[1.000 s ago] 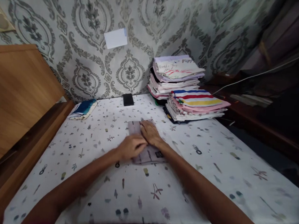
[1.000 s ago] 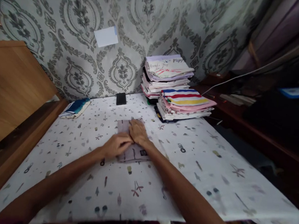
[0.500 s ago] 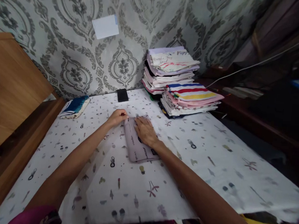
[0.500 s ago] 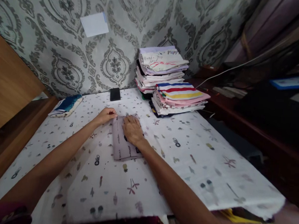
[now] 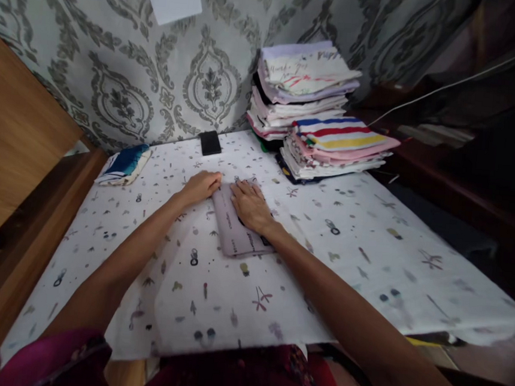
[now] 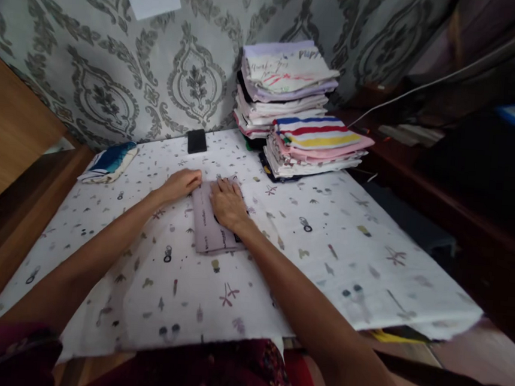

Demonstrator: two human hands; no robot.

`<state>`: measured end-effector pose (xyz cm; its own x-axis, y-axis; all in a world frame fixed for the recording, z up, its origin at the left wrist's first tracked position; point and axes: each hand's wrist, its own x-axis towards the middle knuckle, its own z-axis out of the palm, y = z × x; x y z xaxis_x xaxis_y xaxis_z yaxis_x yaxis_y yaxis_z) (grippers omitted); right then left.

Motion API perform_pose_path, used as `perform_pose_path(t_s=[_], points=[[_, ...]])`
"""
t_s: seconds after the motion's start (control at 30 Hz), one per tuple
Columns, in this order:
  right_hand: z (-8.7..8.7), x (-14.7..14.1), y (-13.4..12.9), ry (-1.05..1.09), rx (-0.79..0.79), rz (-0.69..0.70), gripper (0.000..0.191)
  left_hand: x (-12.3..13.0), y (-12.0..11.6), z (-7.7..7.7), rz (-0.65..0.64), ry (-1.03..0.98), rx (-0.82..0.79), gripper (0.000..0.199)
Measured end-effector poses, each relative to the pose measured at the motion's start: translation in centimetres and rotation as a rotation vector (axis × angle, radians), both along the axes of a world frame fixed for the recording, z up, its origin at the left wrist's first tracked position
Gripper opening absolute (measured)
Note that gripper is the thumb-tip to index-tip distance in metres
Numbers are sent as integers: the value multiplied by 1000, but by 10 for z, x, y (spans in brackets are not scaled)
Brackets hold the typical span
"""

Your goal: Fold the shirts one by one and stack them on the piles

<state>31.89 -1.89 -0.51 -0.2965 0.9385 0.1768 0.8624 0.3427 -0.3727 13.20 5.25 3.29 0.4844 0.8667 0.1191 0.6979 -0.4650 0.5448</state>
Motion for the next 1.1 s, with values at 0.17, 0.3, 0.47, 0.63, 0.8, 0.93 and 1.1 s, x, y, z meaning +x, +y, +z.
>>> perform_pose_path(t_s=[0.17,0.3,0.47,0.63,0.8,0.93,1.1], points=[[-4,0,2,2,-13,-5,52,-6,-68,19,6,51,270,19],[-2,-1,2,12,-35,4,53,-5,-160,27,-300,235,248,30],[-1,-1,3,-6,-34,1,52,2,-216,10,-387,539,412,33],[2,-3,-1,1,-54,-1,55,16,-214,6,-276,725,432,41],[7,-3,-5,8,-82,32,59,39,-215,9,-155,808,333,24],[10,-2,-7,4,-91,25,57,49,-217,7,-113,810,337,26],[13,-2,-8,4,-127,16,57,42,-231,6,-189,862,359,26]])
